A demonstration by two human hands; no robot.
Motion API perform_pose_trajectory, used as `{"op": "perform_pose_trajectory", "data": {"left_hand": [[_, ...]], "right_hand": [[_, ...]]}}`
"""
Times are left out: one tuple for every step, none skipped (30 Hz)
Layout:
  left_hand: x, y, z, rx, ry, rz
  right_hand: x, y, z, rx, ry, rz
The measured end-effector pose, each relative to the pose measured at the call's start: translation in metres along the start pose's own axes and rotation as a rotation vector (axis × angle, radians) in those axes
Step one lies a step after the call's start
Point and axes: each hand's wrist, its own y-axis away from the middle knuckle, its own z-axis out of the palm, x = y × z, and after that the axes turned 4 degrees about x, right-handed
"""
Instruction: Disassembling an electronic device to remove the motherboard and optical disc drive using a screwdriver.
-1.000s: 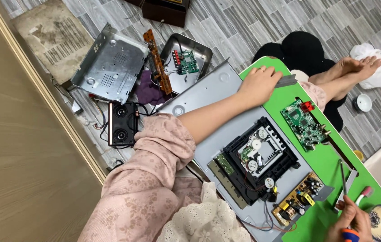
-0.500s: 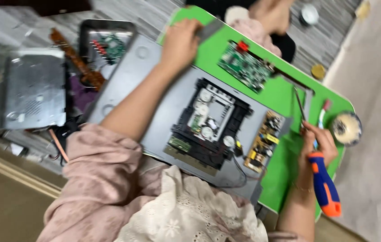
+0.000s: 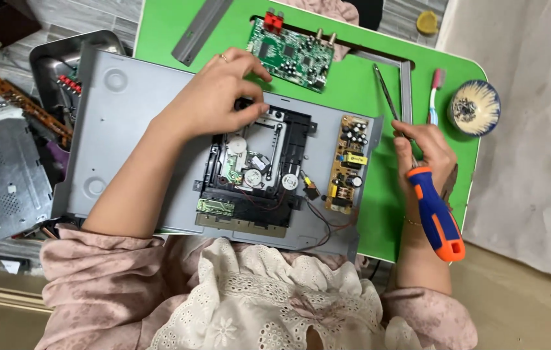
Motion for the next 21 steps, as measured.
{"op": "perform_pose_trajectory", "data": {"left_hand": [[0.0,0.0,0.002,-0.006,0.004,0.005],[0.001,0.001,0.004,-0.025,-0.008,0.023],[0.001,0.002,0.006,-0.044,-0.021,0.041],[0.001,0.001,0.008,-0.046,-0.017,0.043],[0.001,0.001,0.01,-0.062,-0.037,0.04],[0.001,0.0,0.012,-0.076,-0.058,0.036],[0.002,0.0,0.012,-0.076,-0.056,0.037],[0.003,0.001,0.012,-0.054,-0.029,0.053],[0.004,0.002,0.012,-0.033,-0.002,0.068],[0.003,0.002,0.012,-0.033,-0.001,0.066],[0.002,0.002,0.012,-0.054,0.011,0.065],[0.002,0.001,0.013,-0.073,0.022,0.064],[0.002,0.001,0.014,-0.072,0.023,0.063],[0.001,0.001,0.015,-0.097,0.001,0.063],[0.001,0.001,0.016,-0.123,-0.02,0.063],[0.002,0.0,0.013,-0.12,-0.021,0.063],[0.004,-0.001,0.01,-0.121,0.086,0.002],[0.004,-0.003,0.006,-0.122,0.192,-0.058],[0.004,-0.005,0.0,-0.12,0.189,-0.056],[0.004,-0.005,-0.005,-0.102,0.214,-0.14],[0.004,-0.006,-0.01,-0.084,0.239,-0.224]], "right_hand": [[0.0,0.0,0.0,0.002,0.003,0.007],[0.0,0.0,0.0,-0.004,-0.003,-0.002],[0.0,0.0,0.0,-0.01,-0.009,-0.011],[0.003,0.001,0.001,-0.01,-0.006,-0.008],[0.005,0.002,0.003,-0.002,-0.021,-0.015],[0.008,0.001,0.005,0.007,-0.037,-0.024],[0.008,0.001,0.004,0.007,-0.036,-0.024],[0.008,0.001,0.005,0.004,-0.045,-0.016],[0.008,0.001,0.005,0.002,-0.054,-0.008],[0.009,0.002,0.005,0.0,-0.054,-0.007],[0.009,0.002,0.005,-0.001,-0.059,-0.007],[0.011,0.003,0.005,0.0,-0.063,-0.008],[0.01,0.003,0.005,-0.002,-0.063,-0.009],[0.009,0.002,0.004,-0.006,-0.076,0.015],[0.008,0.002,0.003,-0.01,-0.089,0.04],[0.019,0.002,0.003,-0.01,-0.088,0.037],[0.029,0.002,0.003,0.009,-0.126,0.018],[0.04,0.001,0.003,0.031,-0.165,-0.001],[0.036,-0.005,-0.002,0.033,-0.165,-0.004],[0.032,-0.011,-0.008,0.031,-0.214,0.055],[0.027,-0.016,-0.014,0.028,-0.263,0.115]]}}
